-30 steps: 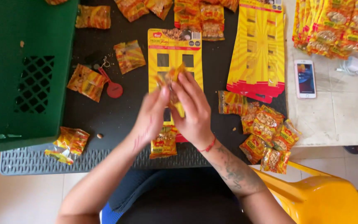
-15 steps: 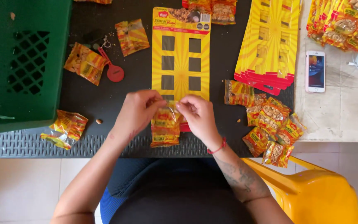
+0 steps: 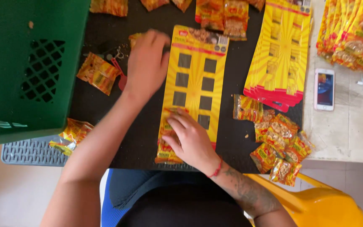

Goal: Attaching snack packets to display strips for retail sale

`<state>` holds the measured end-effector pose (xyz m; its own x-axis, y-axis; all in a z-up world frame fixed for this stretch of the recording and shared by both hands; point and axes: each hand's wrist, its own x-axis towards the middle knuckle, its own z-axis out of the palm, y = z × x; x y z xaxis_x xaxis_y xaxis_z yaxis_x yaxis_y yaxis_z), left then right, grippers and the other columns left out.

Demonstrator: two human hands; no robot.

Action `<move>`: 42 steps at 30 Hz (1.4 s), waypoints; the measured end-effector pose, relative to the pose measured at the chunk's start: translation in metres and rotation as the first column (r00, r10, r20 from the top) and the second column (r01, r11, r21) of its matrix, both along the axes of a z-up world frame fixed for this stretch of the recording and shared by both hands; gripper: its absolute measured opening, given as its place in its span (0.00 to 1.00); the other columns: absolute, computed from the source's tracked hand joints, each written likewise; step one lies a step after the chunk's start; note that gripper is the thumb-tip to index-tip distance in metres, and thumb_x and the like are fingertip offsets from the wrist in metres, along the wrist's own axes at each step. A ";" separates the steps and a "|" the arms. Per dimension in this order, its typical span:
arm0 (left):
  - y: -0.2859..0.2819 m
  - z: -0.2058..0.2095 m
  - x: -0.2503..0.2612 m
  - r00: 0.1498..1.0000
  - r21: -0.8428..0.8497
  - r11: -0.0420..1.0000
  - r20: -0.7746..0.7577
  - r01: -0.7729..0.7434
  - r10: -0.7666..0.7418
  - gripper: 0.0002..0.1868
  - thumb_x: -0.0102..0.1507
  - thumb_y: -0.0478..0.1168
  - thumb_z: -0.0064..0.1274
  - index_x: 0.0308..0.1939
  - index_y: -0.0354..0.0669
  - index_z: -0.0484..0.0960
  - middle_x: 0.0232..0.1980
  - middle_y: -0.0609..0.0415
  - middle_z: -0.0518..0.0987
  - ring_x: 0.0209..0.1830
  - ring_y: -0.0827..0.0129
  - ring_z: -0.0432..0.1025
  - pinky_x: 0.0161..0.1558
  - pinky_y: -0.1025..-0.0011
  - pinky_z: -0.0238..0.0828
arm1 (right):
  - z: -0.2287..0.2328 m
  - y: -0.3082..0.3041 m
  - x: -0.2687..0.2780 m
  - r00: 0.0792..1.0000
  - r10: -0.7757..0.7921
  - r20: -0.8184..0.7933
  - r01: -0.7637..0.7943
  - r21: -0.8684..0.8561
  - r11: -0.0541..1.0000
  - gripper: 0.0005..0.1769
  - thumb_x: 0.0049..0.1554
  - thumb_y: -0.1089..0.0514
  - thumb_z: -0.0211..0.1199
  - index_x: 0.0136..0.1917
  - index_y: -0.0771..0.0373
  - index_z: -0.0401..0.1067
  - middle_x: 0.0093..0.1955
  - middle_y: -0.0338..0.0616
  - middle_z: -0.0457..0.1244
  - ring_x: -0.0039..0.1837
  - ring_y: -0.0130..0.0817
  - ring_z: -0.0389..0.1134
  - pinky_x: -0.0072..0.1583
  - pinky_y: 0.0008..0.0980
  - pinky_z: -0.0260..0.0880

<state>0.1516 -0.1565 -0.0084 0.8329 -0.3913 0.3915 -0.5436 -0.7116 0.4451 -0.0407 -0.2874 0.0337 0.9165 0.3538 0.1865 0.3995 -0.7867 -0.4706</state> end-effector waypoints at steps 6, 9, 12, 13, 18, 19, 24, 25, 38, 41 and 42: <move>-0.027 -0.084 0.178 0.953 0.268 0.943 0.280 -0.197 0.120 0.35 0.55 0.33 0.65 0.66 0.42 0.69 0.62 0.48 0.71 0.62 0.50 0.63 0.50 0.55 0.72 | -0.012 -0.027 0.008 0.994 0.015 -0.111 0.006 0.190 0.982 0.20 0.59 0.51 0.66 0.60 0.65 0.73 0.64 0.52 0.67 0.68 0.47 0.68 0.65 0.45 0.69; -0.034 -0.068 0.196 0.916 0.216 0.925 0.326 -0.311 0.232 0.11 0.58 0.30 0.54 0.41 0.49 0.76 0.37 0.48 0.80 0.36 0.50 0.77 0.34 0.55 0.76 | 0.005 -0.044 0.023 0.994 0.006 -0.113 0.027 0.290 0.957 0.18 0.60 0.52 0.66 0.58 0.64 0.74 0.60 0.51 0.68 0.63 0.47 0.71 0.63 0.44 0.70; -0.037 0.004 0.112 0.953 -0.042 0.963 0.141 -0.266 0.269 0.11 0.71 0.38 0.56 0.35 0.42 0.75 0.29 0.40 0.77 0.30 0.42 0.76 0.25 0.52 0.73 | 0.007 -0.057 0.040 0.995 -0.088 -0.052 0.102 0.434 0.895 0.21 0.58 0.53 0.67 0.62 0.67 0.73 0.60 0.51 0.70 0.63 0.42 0.73 0.68 0.37 0.73; -0.041 0.027 0.075 0.964 -0.047 0.978 0.168 -0.202 0.207 0.04 0.72 0.41 0.53 0.49 0.50 0.78 0.26 0.43 0.78 0.23 0.45 0.73 0.23 0.51 0.67 | 0.005 -0.060 0.048 0.985 -0.083 -0.151 0.161 0.637 0.753 0.30 0.62 0.50 0.62 0.72 0.64 0.60 0.72 0.53 0.59 0.72 0.48 0.63 0.74 0.45 0.64; -0.041 0.059 -0.085 0.995 -0.122 0.988 0.042 0.090 -0.085 0.21 0.60 0.43 0.59 0.57 0.45 0.82 0.35 0.47 0.86 0.32 0.50 0.81 0.31 0.51 0.74 | -0.010 -0.055 0.078 0.966 -0.171 -0.196 0.254 0.853 0.456 0.40 0.68 0.47 0.57 0.79 0.76 0.47 0.77 0.75 0.50 0.78 0.71 0.51 0.76 0.62 0.54; -0.032 0.057 -0.096 0.990 -0.209 0.968 0.043 0.142 -0.136 0.16 0.62 0.46 0.59 0.54 0.52 0.85 0.41 0.57 0.86 0.41 0.58 0.81 0.41 0.61 0.75 | -0.016 -0.058 0.077 0.955 -0.235 -0.179 0.276 0.823 0.496 0.22 0.66 0.56 0.58 0.68 0.71 0.63 0.60 0.60 0.60 0.66 0.49 0.59 0.66 0.50 0.64; 0.014 0.062 -0.122 0.993 -0.449 0.890 -0.046 0.073 -0.104 0.33 0.52 0.48 0.74 0.57 0.39 0.79 0.55 0.45 0.79 0.57 0.45 0.74 0.57 0.55 0.73 | -0.010 -0.056 0.049 0.933 -0.102 -0.345 0.337 0.739 0.583 0.07 0.62 0.64 0.62 0.47 0.64 0.82 0.34 0.46 0.71 0.39 0.35 0.75 0.48 0.35 0.80; 0.021 0.050 -0.127 0.933 -0.443 0.895 -0.293 0.062 -0.209 0.30 0.53 0.47 0.73 0.54 0.37 0.81 0.45 0.43 0.82 0.43 0.46 0.77 0.46 0.55 0.75 | -0.008 -0.055 0.040 0.919 -0.075 -0.386 0.348 0.709 0.613 0.04 0.58 0.67 0.67 0.45 0.66 0.82 0.36 0.50 0.71 0.37 0.35 0.74 0.42 0.32 0.79; 0.008 -0.017 -0.059 0.956 0.091 0.994 -0.290 0.059 -0.030 0.10 0.61 0.48 0.59 0.30 0.51 0.79 0.31 0.57 0.77 0.33 0.52 0.78 0.35 0.55 0.76 | -0.063 -0.056 0.087 0.977 -0.207 -0.058 0.214 0.379 0.901 0.05 0.52 0.71 0.70 0.42 0.65 0.79 0.36 0.47 0.69 0.40 0.42 0.73 0.39 0.32 0.77; -0.005 -0.031 -0.046 0.979 0.250 0.968 -0.203 0.036 0.016 0.10 0.62 0.48 0.54 0.30 0.50 0.79 0.31 0.55 0.75 0.34 0.52 0.78 0.33 0.55 0.76 | -0.050 -0.047 0.084 0.938 -0.194 0.287 0.193 0.033 0.981 0.08 0.50 0.71 0.69 0.43 0.65 0.75 0.41 0.47 0.62 0.49 0.46 0.67 0.47 0.38 0.74; -0.005 -0.023 -0.038 0.981 0.249 0.968 -0.193 0.033 0.016 0.10 0.62 0.48 0.54 0.30 0.50 0.79 0.31 0.55 0.75 0.34 0.52 0.78 0.33 0.55 0.76 | -0.044 -0.039 0.077 0.935 -0.193 0.296 0.192 0.033 0.981 0.08 0.50 0.71 0.69 0.43 0.65 0.75 0.41 0.47 0.62 0.49 0.46 0.67 0.47 0.38 0.74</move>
<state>0.1137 -0.1614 -0.0311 0.8790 -0.4632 0.1133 -0.4716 -0.8091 0.3506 0.0368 -0.3268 -0.0106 0.8698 0.1750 0.4613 0.3626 -0.8609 -0.3570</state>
